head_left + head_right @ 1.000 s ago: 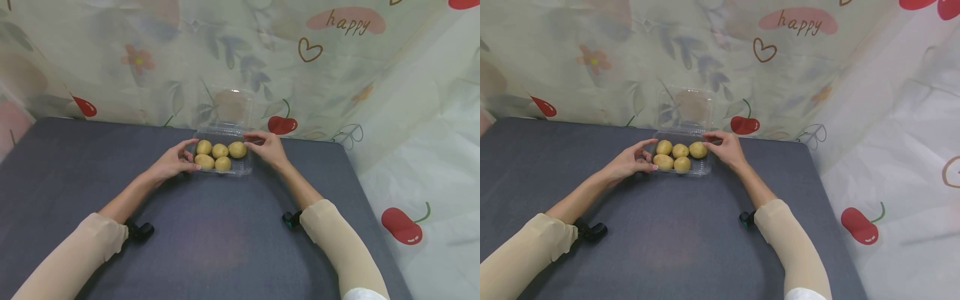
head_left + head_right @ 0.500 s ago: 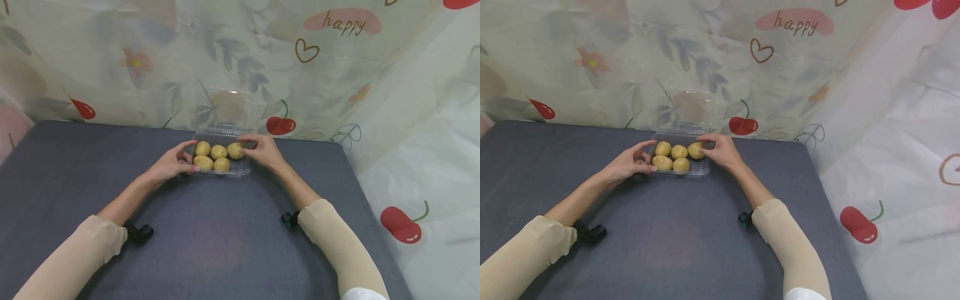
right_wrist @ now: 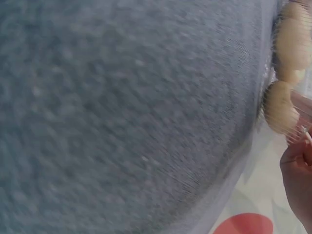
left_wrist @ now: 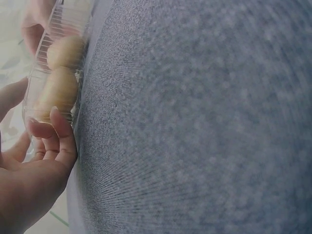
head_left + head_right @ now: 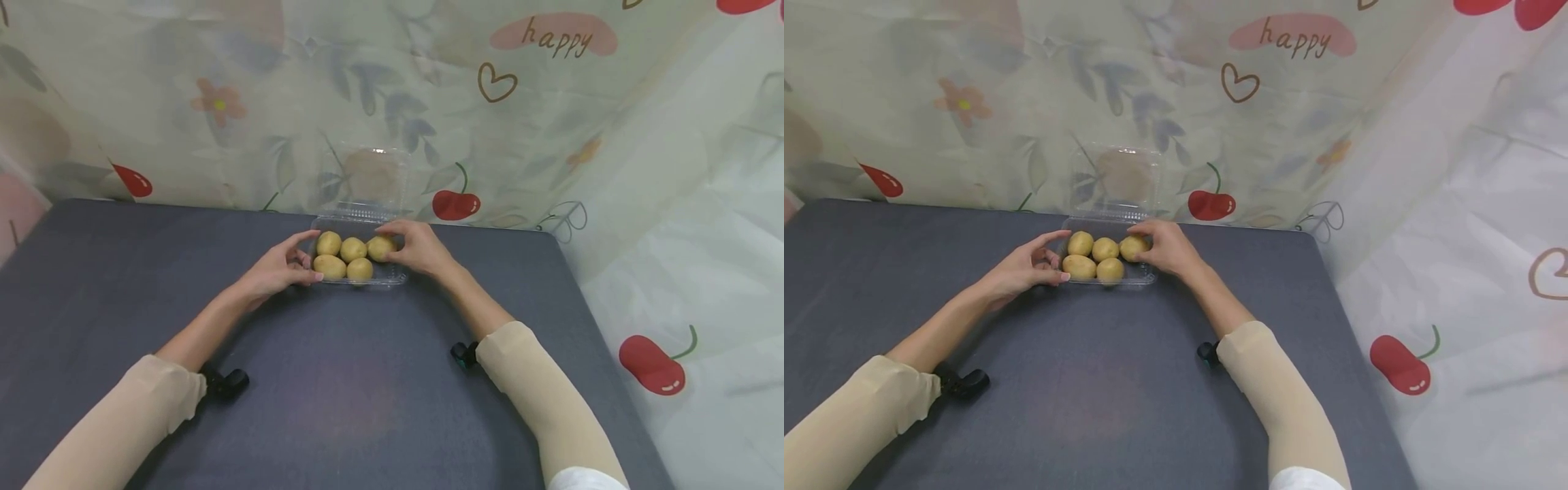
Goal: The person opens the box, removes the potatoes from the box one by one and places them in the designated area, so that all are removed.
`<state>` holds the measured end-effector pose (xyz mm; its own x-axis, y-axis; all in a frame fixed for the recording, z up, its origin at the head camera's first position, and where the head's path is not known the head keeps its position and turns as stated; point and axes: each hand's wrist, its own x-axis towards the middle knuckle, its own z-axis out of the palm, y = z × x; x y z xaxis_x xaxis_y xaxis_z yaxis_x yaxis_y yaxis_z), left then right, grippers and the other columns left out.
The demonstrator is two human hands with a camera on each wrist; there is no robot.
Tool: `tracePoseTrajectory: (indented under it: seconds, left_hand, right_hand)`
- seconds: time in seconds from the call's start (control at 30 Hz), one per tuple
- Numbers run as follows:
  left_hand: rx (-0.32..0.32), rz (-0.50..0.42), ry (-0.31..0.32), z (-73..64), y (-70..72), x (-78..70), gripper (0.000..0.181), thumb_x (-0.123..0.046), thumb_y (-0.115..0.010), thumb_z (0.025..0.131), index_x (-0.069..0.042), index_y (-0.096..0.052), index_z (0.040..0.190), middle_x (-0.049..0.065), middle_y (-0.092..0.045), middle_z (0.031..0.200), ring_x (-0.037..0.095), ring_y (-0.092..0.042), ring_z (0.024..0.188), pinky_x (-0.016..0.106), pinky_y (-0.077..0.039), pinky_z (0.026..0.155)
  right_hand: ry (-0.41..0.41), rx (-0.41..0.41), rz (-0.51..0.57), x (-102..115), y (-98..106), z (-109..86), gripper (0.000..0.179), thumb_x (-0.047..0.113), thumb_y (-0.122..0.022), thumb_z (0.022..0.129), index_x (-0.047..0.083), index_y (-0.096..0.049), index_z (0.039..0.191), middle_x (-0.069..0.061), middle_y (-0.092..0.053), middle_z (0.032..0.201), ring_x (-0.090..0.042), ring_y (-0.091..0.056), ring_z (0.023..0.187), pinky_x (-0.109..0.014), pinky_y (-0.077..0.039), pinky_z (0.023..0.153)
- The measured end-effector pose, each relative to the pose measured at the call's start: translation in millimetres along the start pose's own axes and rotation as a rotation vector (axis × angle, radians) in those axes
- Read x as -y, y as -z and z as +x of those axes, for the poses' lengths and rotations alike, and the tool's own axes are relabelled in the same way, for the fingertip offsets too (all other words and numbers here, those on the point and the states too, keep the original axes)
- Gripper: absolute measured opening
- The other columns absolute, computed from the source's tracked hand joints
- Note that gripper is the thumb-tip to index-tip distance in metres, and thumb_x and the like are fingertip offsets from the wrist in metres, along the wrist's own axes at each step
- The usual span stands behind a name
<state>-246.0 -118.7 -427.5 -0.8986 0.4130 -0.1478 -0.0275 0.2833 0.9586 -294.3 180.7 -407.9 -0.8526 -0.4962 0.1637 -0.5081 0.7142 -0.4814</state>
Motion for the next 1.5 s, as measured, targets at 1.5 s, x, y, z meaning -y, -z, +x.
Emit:
tracePoseTrajectory:
  seconds: [1.5]
  left_hand:
    - [0.002,-0.021,0.012,0.6,0.0,1.9,0.086,-0.018,-0.079,0.087,-0.023,-0.029,0.157,0.01,-0.053,0.099,0.023,-0.058,0.087,0.035,-0.054,0.077]
  right_hand:
    - [0.023,-0.002,-0.018,2.1,-2.0,-3.9,0.046,0.026,-0.082,0.084,0.011,-0.07,0.126,-0.006,-0.066,0.125,-0.022,-0.059,0.119,-0.035,-0.049,0.099]
